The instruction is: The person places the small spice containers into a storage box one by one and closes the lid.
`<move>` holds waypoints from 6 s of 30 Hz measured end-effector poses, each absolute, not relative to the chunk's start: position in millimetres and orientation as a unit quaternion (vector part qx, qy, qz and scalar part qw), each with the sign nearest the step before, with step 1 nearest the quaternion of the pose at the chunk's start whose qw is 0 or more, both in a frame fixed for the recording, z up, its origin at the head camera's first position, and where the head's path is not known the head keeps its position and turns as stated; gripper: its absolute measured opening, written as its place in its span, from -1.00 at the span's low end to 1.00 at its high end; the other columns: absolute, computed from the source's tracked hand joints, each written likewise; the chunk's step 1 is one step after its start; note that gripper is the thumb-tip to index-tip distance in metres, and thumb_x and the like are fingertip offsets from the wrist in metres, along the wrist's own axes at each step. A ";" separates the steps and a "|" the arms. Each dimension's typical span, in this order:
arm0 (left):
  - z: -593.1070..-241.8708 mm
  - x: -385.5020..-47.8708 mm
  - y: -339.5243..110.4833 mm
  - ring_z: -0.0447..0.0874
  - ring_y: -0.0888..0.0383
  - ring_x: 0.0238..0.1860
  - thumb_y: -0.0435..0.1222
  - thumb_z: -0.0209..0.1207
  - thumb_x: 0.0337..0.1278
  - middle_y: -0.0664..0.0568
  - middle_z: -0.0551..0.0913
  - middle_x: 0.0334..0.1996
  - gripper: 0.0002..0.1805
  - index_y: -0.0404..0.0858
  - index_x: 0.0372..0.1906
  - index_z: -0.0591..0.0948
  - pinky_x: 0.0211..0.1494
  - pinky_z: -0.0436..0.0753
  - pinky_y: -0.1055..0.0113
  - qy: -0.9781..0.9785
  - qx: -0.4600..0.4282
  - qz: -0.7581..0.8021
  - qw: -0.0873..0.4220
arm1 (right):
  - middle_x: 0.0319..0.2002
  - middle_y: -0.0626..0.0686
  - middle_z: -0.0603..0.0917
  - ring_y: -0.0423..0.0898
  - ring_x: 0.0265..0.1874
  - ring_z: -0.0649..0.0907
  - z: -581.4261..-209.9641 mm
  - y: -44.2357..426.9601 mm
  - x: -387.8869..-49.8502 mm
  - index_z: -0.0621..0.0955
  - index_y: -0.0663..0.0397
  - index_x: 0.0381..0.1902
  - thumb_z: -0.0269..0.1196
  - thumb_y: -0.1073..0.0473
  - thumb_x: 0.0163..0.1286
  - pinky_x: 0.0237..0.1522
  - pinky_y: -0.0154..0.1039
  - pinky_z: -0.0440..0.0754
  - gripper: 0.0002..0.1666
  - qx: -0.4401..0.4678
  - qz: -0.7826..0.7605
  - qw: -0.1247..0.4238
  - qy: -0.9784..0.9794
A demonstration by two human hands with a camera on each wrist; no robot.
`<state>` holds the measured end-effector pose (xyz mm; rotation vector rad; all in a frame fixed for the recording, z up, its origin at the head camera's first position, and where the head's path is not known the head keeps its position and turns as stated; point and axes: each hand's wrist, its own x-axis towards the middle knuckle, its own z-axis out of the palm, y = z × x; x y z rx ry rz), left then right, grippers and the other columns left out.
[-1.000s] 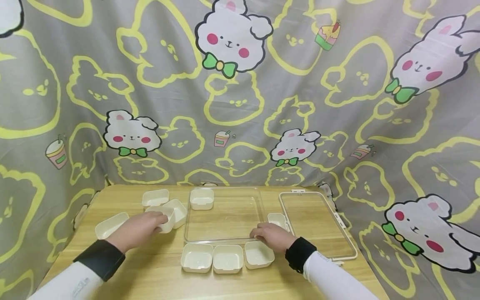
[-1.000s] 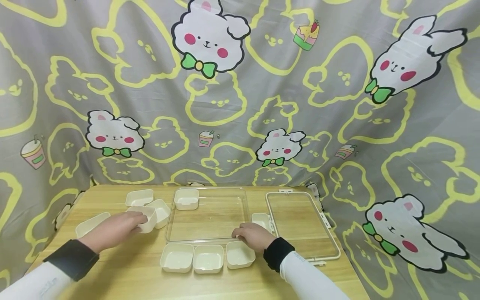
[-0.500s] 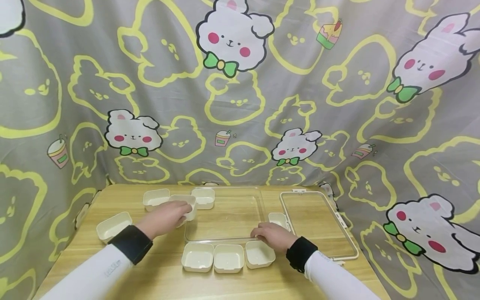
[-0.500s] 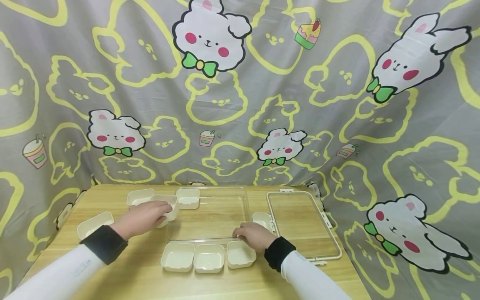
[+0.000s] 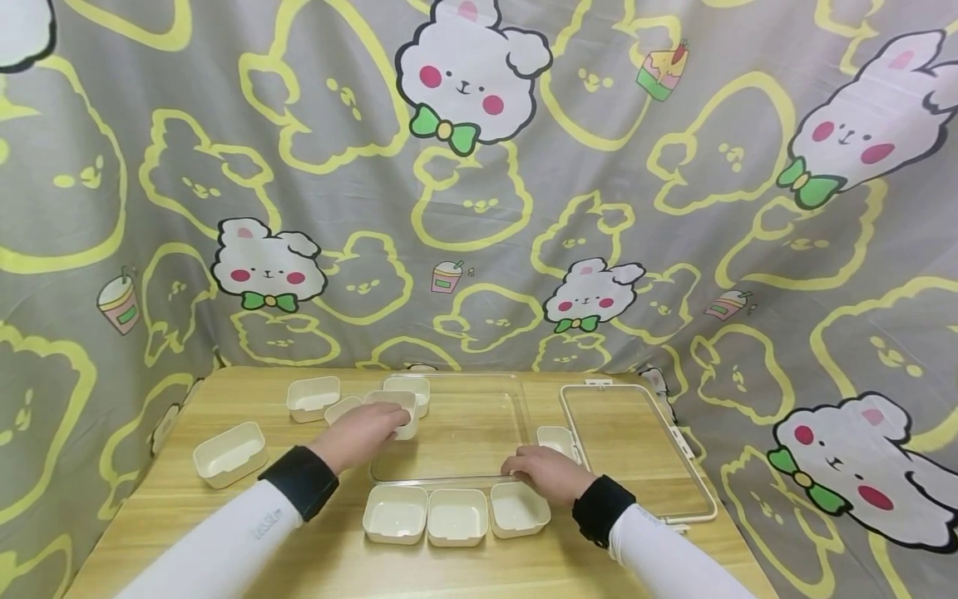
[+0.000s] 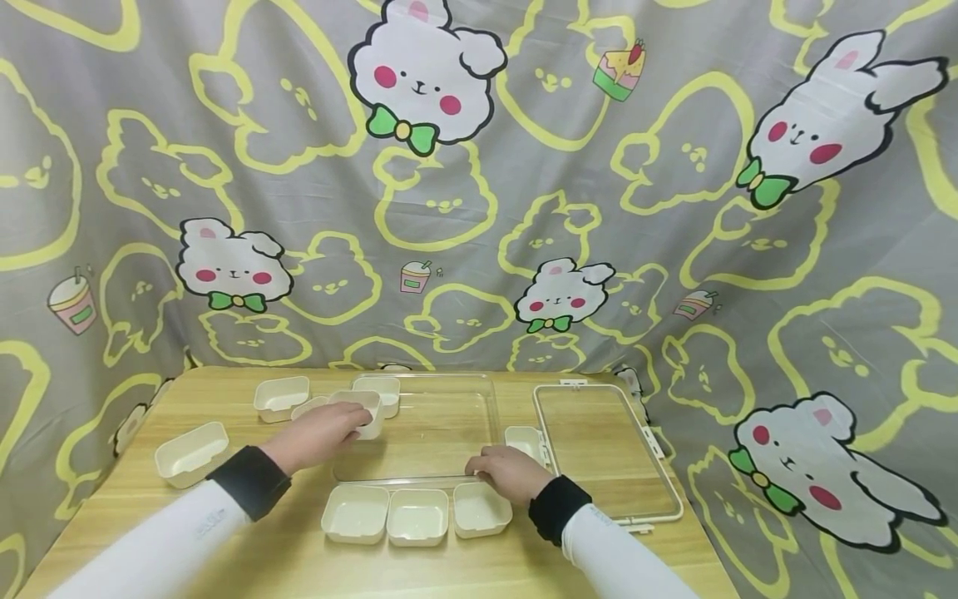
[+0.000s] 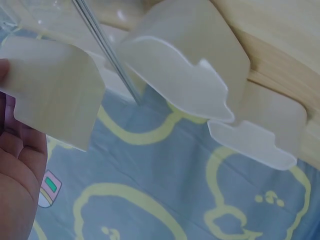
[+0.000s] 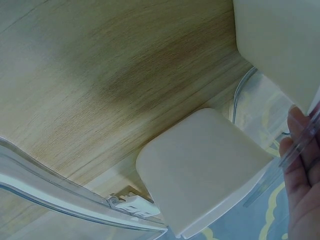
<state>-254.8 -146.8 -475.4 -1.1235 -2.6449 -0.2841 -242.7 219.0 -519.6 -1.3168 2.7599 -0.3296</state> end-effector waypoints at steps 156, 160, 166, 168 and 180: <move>-499.2 -212.8 -275.5 0.66 -0.16 -0.28 -0.41 0.37 -0.02 -0.15 0.62 -0.31 -0.70 -0.42 -0.14 0.63 -0.21 0.64 -0.07 -0.974 -0.130 -0.138 0.124 | -0.28 -0.16 0.60 -0.25 -0.25 0.60 -519.5 219.5 -241.5 0.69 -0.07 -0.05 0.22 0.25 0.46 -0.13 -0.34 0.58 -0.81 -0.439 -0.109 0.012 0.892; -503.0 -208.0 -286.4 0.67 -0.24 -0.23 -0.39 0.37 -0.02 -0.24 0.64 -0.26 -0.69 -0.45 -0.15 0.62 -0.18 0.64 -0.11 -0.978 -0.108 -0.135 0.119 | -0.28 -0.17 0.60 -0.26 -0.25 0.60 -520.1 219.3 -241.3 0.69 -0.07 -0.04 0.22 0.25 0.46 -0.14 -0.33 0.58 -0.80 -0.437 -0.109 0.013 0.892; -511.0 -204.6 -300.5 0.68 -0.22 -0.32 -0.37 0.33 -0.02 -0.26 0.65 -0.31 -0.71 -0.48 -0.20 0.60 -0.29 0.64 -0.08 -0.982 -0.080 -0.132 0.107 | -0.30 -0.17 0.59 -0.26 -0.28 0.60 -521.9 220.5 -241.7 0.69 -0.08 -0.05 0.23 0.26 0.44 -0.17 -0.34 0.59 -0.80 -0.443 -0.111 0.001 0.890; -514.2 -204.5 -304.7 0.67 -0.16 -0.37 -0.38 0.31 -0.02 -0.22 0.65 -0.36 -0.77 -0.44 -0.26 0.58 -0.31 0.63 -0.06 -0.982 -0.075 -0.137 0.108 | -0.29 -0.17 0.60 -0.26 -0.27 0.60 -521.9 220.6 -241.7 0.69 -0.08 -0.05 0.23 0.26 0.44 -0.17 -0.34 0.59 -0.80 -0.445 -0.110 -0.002 0.889; -520.8 -200.1 -315.1 0.61 -0.07 -0.40 -0.39 0.24 -0.01 -0.09 0.59 -0.45 -0.87 -0.33 -0.36 0.52 -0.36 0.60 -0.05 -0.982 -0.051 -0.161 0.081 | -0.30 -0.17 0.58 -0.27 -0.27 0.58 -521.3 219.0 -241.7 0.69 -0.08 -0.06 0.23 0.25 0.45 -0.15 -0.36 0.57 -0.81 -0.443 -0.105 0.005 0.891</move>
